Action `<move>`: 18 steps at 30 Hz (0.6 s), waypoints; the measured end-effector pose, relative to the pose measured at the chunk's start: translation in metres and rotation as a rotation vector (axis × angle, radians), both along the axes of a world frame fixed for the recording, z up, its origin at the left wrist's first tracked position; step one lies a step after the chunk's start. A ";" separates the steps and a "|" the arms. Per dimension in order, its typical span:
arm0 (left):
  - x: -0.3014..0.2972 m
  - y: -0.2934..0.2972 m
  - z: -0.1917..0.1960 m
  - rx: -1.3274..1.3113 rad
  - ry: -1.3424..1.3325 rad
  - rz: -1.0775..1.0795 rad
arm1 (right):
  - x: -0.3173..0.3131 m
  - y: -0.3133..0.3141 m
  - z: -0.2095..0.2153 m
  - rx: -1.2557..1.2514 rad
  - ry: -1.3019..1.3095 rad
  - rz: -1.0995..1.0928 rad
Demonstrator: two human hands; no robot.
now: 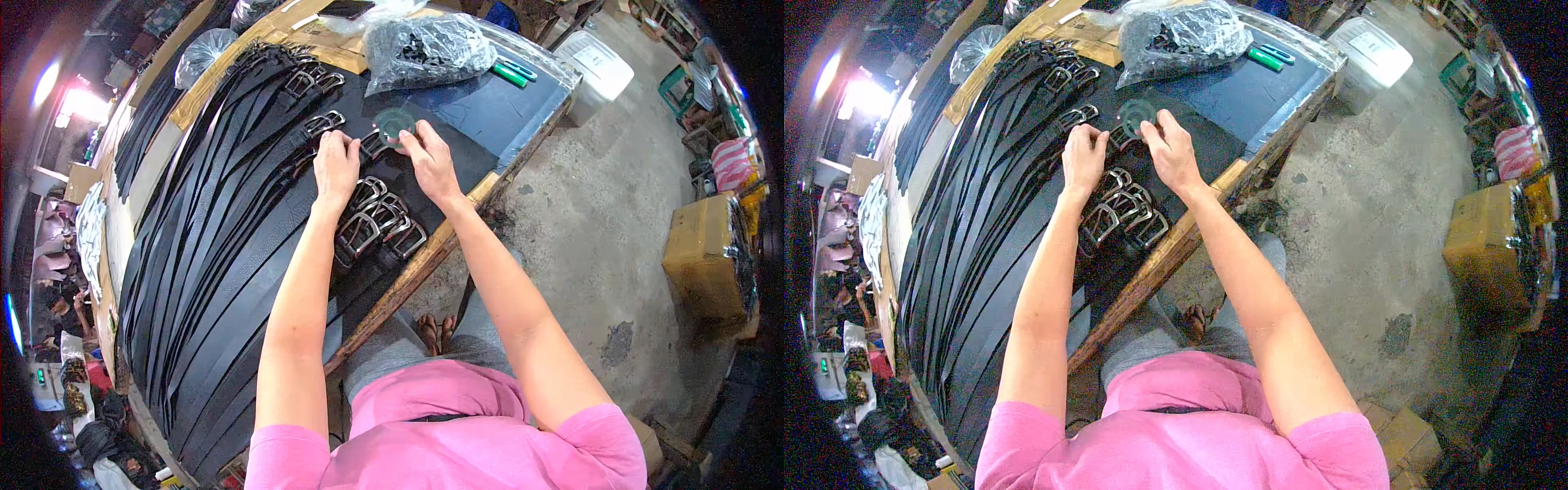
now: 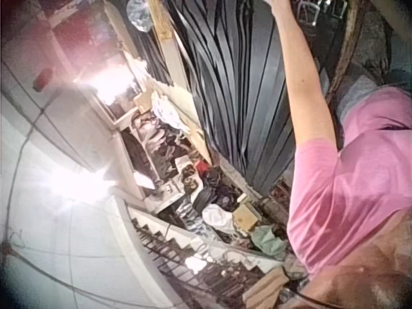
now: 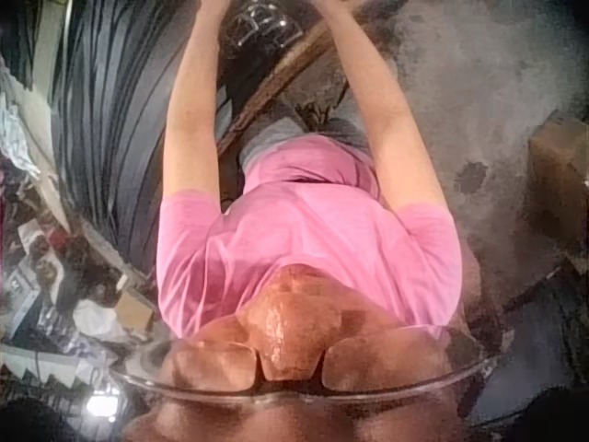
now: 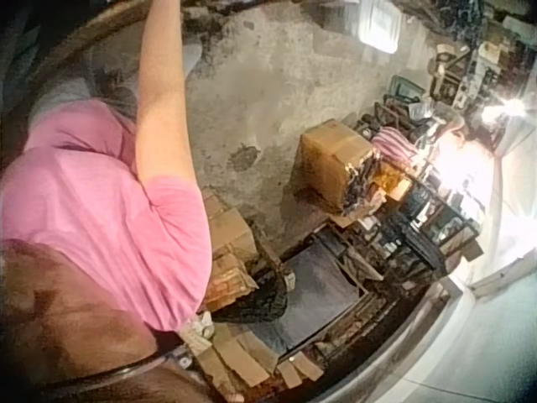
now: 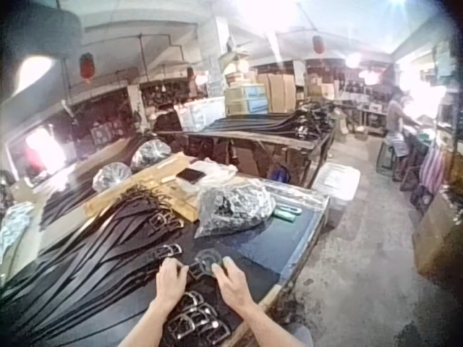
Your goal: Attaching hardware and buckles to leather belts at a workshop table.
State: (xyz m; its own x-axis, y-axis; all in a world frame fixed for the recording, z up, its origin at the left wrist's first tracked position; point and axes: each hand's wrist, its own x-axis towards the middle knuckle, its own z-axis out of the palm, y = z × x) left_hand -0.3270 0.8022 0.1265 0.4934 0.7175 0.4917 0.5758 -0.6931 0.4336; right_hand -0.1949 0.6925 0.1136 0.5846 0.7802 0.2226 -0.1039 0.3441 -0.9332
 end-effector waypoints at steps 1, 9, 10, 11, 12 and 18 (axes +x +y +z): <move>-0.001 0.000 -0.001 0.000 0.003 0.000 | 0.001 -0.002 0.000 -0.044 -0.170 -0.054; -0.009 -0.007 0.003 -0.130 -0.025 0.102 | -0.005 -0.006 0.010 -0.063 -0.387 -0.102; -0.009 -0.007 0.003 -0.143 -0.025 0.112 | -0.004 -0.005 0.008 -0.064 -0.423 -0.118; -0.009 -0.008 0.003 -0.144 -0.025 0.114 | -0.004 -0.004 0.008 -0.065 -0.461 -0.135; -0.009 -0.010 0.003 -0.164 -0.047 0.121 | -0.003 -0.004 0.007 -0.075 -0.449 -0.125; -0.013 -0.010 0.001 -0.190 -0.111 0.137 | -0.002 0.003 0.017 -0.017 -0.646 -0.124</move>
